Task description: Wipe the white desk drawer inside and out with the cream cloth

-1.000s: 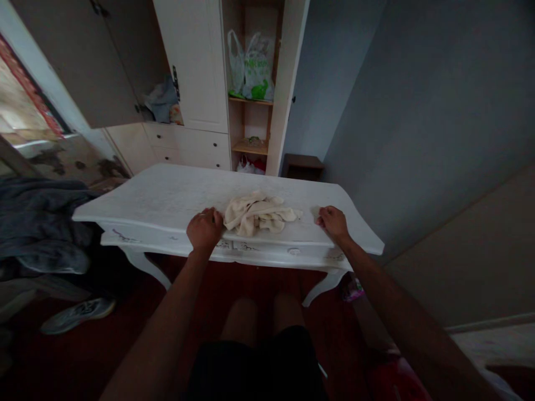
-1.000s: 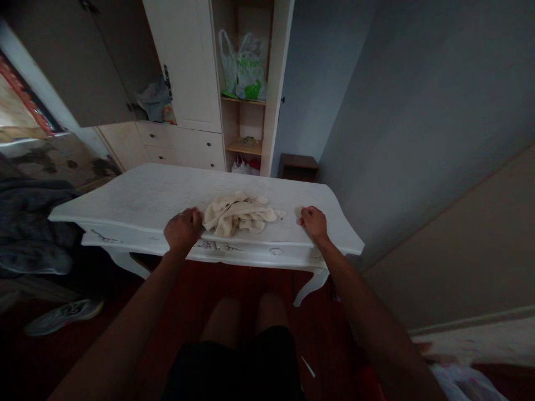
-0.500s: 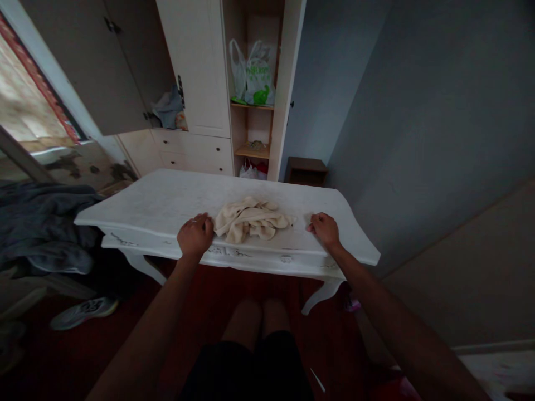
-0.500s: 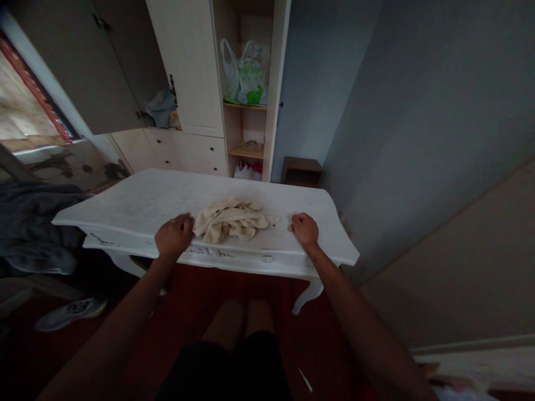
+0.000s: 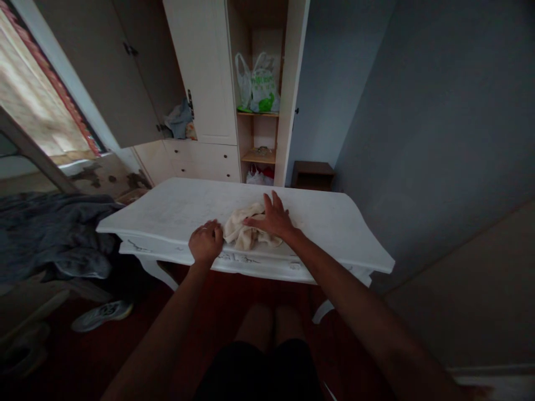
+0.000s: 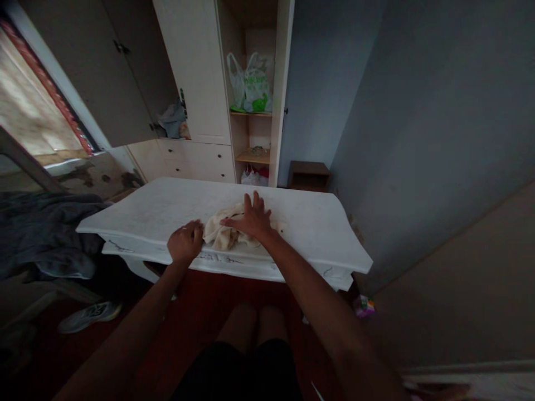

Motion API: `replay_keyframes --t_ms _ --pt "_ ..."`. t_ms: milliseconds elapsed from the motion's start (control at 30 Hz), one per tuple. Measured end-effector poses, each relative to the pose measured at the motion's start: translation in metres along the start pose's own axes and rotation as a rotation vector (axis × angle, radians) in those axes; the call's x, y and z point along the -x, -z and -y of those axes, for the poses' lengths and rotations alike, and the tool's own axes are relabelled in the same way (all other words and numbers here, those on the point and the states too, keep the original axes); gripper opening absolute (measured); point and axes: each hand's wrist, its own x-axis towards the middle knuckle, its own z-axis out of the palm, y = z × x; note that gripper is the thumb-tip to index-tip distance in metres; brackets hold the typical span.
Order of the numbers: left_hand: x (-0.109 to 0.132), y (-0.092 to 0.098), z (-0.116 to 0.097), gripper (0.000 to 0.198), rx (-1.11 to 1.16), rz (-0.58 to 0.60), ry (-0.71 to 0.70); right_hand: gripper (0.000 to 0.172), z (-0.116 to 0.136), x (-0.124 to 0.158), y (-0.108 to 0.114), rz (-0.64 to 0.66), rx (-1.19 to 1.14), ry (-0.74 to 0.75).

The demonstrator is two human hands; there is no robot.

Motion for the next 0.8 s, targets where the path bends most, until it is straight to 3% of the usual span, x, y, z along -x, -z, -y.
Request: replay_keyframes --t_ms 100,200,300,400,500,600,733,800 --pt "0.001 -0.002 0.001 0.038 0.009 -0.016 -0.012 0.11 0.019 -0.015 -0.012 0.248 0.092 -0.101" --pt "0.001 -0.003 0.001 0.037 0.011 -0.024 -0.009 0.098 0.026 -0.027 -0.023 0.33 0.153 -0.115" --pt "0.002 -0.005 0.001 0.037 0.008 -0.034 0.002 0.078 0.027 -0.029 -0.031 0.294 0.192 -0.062" --pt "0.003 -0.006 0.001 0.037 0.009 -0.041 -0.002 0.056 0.026 -0.016 -0.034 0.138 0.15 0.011" --pt "0.003 -0.006 0.002 0.036 0.008 -0.05 -0.005 0.042 0.027 0.012 -0.034 -0.02 0.047 0.112" --pt "0.003 -0.005 0.002 0.036 0.004 -0.035 0.015 0.034 0.029 0.055 -0.038 -0.13 -0.065 0.31" --pt "0.003 -0.005 0.002 0.039 0.01 -0.026 0.026 0.03 0.02 0.125 -0.059 -0.123 -0.084 0.594" --pt "0.003 -0.005 0.001 0.04 0.017 -0.031 0.008 0.031 0.006 0.153 -0.075 -0.152 -0.036 0.654"
